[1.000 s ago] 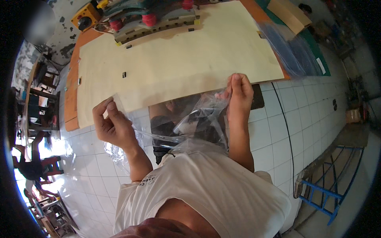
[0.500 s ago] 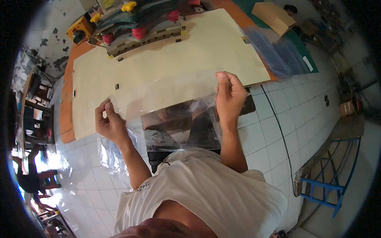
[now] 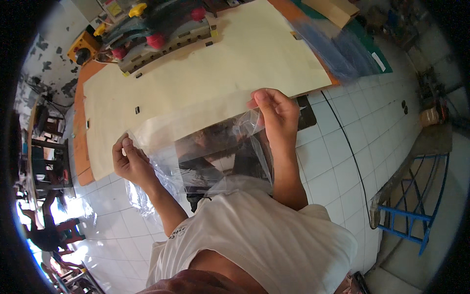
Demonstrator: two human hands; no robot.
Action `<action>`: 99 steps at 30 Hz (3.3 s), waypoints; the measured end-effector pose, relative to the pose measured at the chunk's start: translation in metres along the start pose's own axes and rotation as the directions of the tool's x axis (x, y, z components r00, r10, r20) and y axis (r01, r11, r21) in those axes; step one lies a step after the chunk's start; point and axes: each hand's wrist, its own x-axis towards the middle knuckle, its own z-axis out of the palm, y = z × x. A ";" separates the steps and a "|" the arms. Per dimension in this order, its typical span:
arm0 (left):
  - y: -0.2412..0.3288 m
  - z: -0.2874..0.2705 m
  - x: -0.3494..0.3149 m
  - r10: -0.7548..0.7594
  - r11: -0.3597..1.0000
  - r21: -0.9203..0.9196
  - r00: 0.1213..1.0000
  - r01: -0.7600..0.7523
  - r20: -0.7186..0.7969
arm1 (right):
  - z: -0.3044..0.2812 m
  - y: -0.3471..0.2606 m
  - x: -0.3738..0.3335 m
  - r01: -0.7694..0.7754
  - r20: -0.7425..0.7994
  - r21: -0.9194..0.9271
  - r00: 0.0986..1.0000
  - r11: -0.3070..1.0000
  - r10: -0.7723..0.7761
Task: The person folds a small plastic piece by hand, opens and unfolds a plastic sheet, and positions it on the workbench under the sealing machine.
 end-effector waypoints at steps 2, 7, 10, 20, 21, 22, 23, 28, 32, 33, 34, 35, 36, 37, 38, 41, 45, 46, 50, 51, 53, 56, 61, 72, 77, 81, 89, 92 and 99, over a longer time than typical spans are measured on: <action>0.000 0.000 0.000 0.031 1.000 -0.003 0.999 -0.031 -0.029 | -0.001 0.003 -0.002 -0.008 0.010 0.002 1.000 1.000 0.008; -0.001 0.001 0.000 0.052 0.999 0.001 0.998 -0.052 -0.029 | 0.000 0.008 -0.002 0.016 0.002 0.049 1.000 0.999 -0.016; 0.002 0.000 -0.001 0.050 0.999 -0.003 0.999 -0.050 -0.017 | -0.001 0.011 -0.001 0.019 0.025 0.031 0.999 0.999 -0.020; -0.001 -0.003 0.004 0.044 0.999 -0.014 0.999 -0.044 0.005 | -0.005 0.005 -0.001 -0.088 0.120 0.071 0.990 0.994 0.079; -0.001 -0.003 0.004 0.045 0.999 -0.014 0.999 -0.045 0.002 | -0.007 0.006 0.000 -0.089 0.165 0.093 0.984 0.992 0.072; -0.001 -0.003 0.005 0.043 0.999 -0.013 0.999 -0.043 -0.004 | -0.009 0.007 0.000 -0.091 0.206 0.114 0.976 0.989 0.066; 0.000 -0.003 0.005 0.041 0.999 -0.013 0.999 -0.041 -0.010 | -0.011 0.007 0.001 -0.090 0.204 0.114 0.977 0.989 0.065; 0.011 -0.005 0.007 0.043 0.999 0.004 0.999 -0.043 -0.011 | -0.024 -0.005 0.011 0.014 0.384 -0.042 0.923 0.999 0.003; 0.012 -0.008 0.009 0.089 0.996 -0.007 0.996 -0.089 0.006 | -0.031 -0.016 0.020 0.019 0.440 -0.100 0.898 0.995 0.028; 0.013 -0.007 0.009 0.088 0.996 -0.009 0.996 -0.088 0.007 | -0.031 -0.018 0.021 0.057 0.459 -0.112 0.888 0.992 0.001; 0.016 -0.007 0.009 0.091 0.996 0.001 0.996 -0.091 0.004 | -0.031 -0.020 0.022 0.095 0.481 -0.121 0.876 0.988 -0.025; 0.018 -0.007 0.009 0.095 0.995 0.011 0.996 -0.095 0.000 | -0.031 -0.022 0.025 0.095 0.482 -0.121 0.876 0.988 -0.025; 0.020 -0.007 0.009 0.094 0.995 0.012 0.996 -0.094 -0.001 | -0.032 -0.026 0.029 0.258 0.532 -0.221 0.840 0.941 -0.105; 0.022 -0.008 0.010 0.099 0.995 0.003 0.995 -0.099 0.007 | -0.032 -0.029 0.032 0.414 0.588 -0.304 0.790 0.858 -0.173; 0.023 -0.008 0.011 0.104 0.995 -0.006 0.994 -0.104 0.013 | -0.031 -0.035 0.036 0.412 0.589 -0.303 0.790 0.859 -0.171; 0.025 -0.012 0.016 0.166 0.986 0.014 0.986 -0.166 0.022 | -0.030 -0.053 0.045 0.437 0.684 -0.398 0.728 0.806 -0.056; 0.030 -0.016 0.022 0.219 0.975 0.047 0.976 -0.219 0.000 | -0.029 -0.056 0.049 0.307 0.706 -0.418 0.702 0.855 0.093; 0.032 -0.015 0.022 0.228 0.972 0.063 0.974 -0.227 0.000 | -0.030 -0.055 0.050 0.241 0.703 -0.419 0.697 0.876 0.144; 0.035 -0.014 0.027 0.205 0.976 0.063 0.978 -0.207 0.042 | -0.030 -0.053 0.054 0.226 0.710 -0.418 0.685 0.880 0.161; 0.036 -0.013 0.029 0.205 0.976 0.064 0.978 -0.207 0.042 | -0.030 -0.053 0.055 0.269 0.728 -0.414 0.672 0.870 0.139; 0.035 -0.013 0.031 0.194 0.979 0.060 0.980 -0.196 0.047 | -0.030 -0.051 0.055 0.310 0.745 -0.408 0.657 0.859 0.117; 0.032 -0.012 0.033 0.206 0.977 0.049 0.977 -0.209 0.059 | -0.030 -0.049 0.056 0.298 0.746 -0.390 0.656 0.871 0.110; 0.031 -0.012 0.036 0.160 0.985 0.049 0.983 -0.165 0.084 | -0.029 -0.048 0.058 0.305 0.768 -0.405 0.625 0.862 0.140; 0.030 -0.021 0.037 0.039 0.999 -0.014 0.992 -0.037 0.123 | -0.040 -0.033 0.064 0.265 0.871 -0.180 0.490 0.947 0.029; 0.029 -0.018 0.038 0.022 0.999 -0.036 0.990 -0.017 0.142 | -0.043 -0.030 0.069 0.369 0.898 -0.091 0.431 0.925 -0.083; 0.027 -0.014 0.038 0.023 0.999 -0.038 0.990 -0.018 0.136 | -0.042 -0.029 0.073 0.360 0.916 -0.080 0.394 0.930 -0.073; 0.027 -0.014 0.039 0.008 0.999 -0.035 0.988 -0.003 0.152 | -0.041 -0.032 0.079 0.355 0.932 -0.121 0.361 0.927 -0.016; 0.025 -0.014 0.040 0.009 1.000 -0.031 0.988 -0.004 0.154 | -0.040 -0.030 0.079 0.353 0.935 -0.070 0.349 0.933 -0.062; 0.018 -0.019 0.044 0.004 0.999 -0.042 0.987 0.003 0.161 | -0.039 -0.034 0.071 0.224 0.888 -0.188 0.455 0.956 0.068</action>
